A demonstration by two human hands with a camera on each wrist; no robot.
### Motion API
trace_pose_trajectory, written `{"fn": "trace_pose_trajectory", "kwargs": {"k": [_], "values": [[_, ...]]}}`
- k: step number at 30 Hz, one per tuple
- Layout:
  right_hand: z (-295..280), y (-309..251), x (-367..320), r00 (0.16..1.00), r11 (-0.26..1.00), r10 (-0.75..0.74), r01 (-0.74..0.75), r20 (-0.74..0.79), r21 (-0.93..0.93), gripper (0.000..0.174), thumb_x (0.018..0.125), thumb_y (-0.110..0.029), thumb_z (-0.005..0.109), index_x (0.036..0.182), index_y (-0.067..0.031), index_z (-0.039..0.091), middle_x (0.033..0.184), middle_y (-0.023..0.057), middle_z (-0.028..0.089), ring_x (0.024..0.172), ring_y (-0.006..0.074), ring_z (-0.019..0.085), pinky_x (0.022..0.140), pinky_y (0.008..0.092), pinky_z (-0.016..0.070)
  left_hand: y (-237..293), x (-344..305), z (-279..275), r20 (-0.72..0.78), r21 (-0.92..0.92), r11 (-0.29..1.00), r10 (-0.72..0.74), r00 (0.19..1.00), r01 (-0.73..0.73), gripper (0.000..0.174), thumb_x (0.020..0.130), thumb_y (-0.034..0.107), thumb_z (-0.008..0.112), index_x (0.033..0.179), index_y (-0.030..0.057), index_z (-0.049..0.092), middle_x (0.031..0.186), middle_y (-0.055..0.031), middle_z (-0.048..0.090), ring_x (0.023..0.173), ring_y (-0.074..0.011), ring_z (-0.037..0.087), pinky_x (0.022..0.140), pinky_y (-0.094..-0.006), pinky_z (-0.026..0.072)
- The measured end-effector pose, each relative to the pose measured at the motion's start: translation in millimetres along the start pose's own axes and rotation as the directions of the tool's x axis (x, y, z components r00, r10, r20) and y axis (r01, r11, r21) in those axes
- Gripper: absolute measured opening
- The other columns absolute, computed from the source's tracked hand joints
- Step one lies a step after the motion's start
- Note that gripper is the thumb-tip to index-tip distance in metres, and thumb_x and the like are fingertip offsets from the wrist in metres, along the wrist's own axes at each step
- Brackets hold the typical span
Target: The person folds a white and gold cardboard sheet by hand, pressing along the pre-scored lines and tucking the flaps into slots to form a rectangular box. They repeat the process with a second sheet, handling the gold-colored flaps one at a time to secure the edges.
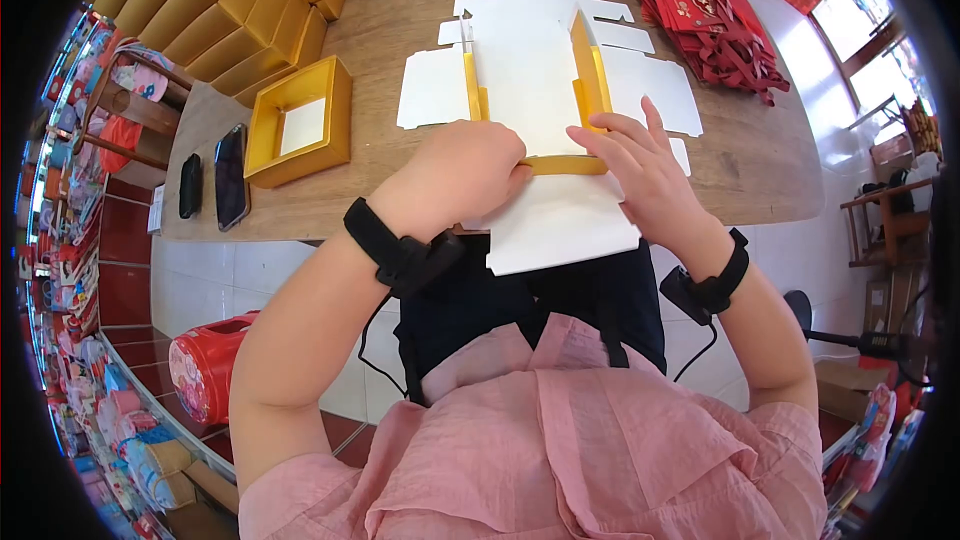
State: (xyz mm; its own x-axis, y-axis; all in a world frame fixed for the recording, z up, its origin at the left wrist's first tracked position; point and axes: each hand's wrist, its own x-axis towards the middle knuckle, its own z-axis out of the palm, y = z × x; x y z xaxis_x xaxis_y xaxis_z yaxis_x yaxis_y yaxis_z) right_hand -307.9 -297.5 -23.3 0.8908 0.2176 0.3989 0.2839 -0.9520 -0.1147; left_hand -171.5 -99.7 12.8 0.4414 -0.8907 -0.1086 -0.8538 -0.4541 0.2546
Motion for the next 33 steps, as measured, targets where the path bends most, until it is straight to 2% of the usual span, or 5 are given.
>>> {"fn": "trace_pose_trajectory", "kwargs": {"k": [10,12,18,21,33], "values": [[6,7,11,0.998,0.98,0.019,-0.007,-0.056,0.2,0.057,0.069,-0.001,0.078,0.12,-0.019,0.062,0.103,0.0012,0.065,0.105,0.0192,0.062,0.118,0.0589,0.0192,-7,8,-21,0.223,-0.076,0.996,-0.02,0.975,0.038,0.045,0.094,0.041,0.059,0.084,-0.0016,0.07,0.072,-0.0176,0.066,0.066,-0.031,0.065,0.065,-0.04,0.052],[6,7,11,0.999,0.964,0.032,-0.019,-0.044,0.264,0.047,0.07,0.002,0.076,0.11,-0.0175,0.063,0.101,0.0011,0.064,0.103,0.0194,0.063,0.119,0.0589,0.019,-15,5,-27,0.386,-0.492,0.822,-0.092,0.918,0.289,0.057,0.098,0.054,0.05,0.099,-0.0001,0.067,0.086,-0.0107,0.067,0.074,-0.0212,0.064,0.066,-0.0339,0.0522],[-2,6,15,0.985,0.922,0.153,-0.173,0.084,0.346,0.028,0.077,-0.003,0.072,0.101,-0.0128,0.06,0.101,0.0029,0.061,0.107,0.0213,0.06,0.12,0.0584,0.0168,-61,-8,-13,0.153,-0.871,0.489,0.352,0.923,-0.043,0.056,0.095,0.056,0.056,0.126,0.0085,0.056,0.124,-0.0025,0.053,0.09,-0.014,0.06,0.079,-0.0301,0.0513],[1,8,14,0.983,0.921,0.167,-0.183,0.074,0.345,0.022,0.08,-0.009,0.071,0.099,-0.0106,0.059,0.102,0.005,0.061,0.11,0.0226,0.058,0.12,0.0579,0.0166,-35,-20,-20,0.118,-0.726,0.687,0.151,0.981,-0.019,0.05,0.082,0.023,0.083,0.122,0.0056,0.058,0.11,-0.0008,0.06,0.078,-0.0089,0.058,0.07,-0.0242,0.0491],[-6,6,1,0.978,0.896,0.209,-0.199,0.018,0.397,0.022,0.092,-0.025,0.065,0.096,-0.0027,0.064,0.129,0.0138,0.058,0.137,0.0269,0.041,0.118,0.0603,0.0151,-17,-15,-15,0.065,-0.7,0.708,-0.067,0.996,0.093,0.016,0.087,0.009,0.074,0.095,-0.0032,0.067,0.068,0.0015,0.06,0.061,-0.0041,0.049,0.055,-0.0227,0.0416]]}}
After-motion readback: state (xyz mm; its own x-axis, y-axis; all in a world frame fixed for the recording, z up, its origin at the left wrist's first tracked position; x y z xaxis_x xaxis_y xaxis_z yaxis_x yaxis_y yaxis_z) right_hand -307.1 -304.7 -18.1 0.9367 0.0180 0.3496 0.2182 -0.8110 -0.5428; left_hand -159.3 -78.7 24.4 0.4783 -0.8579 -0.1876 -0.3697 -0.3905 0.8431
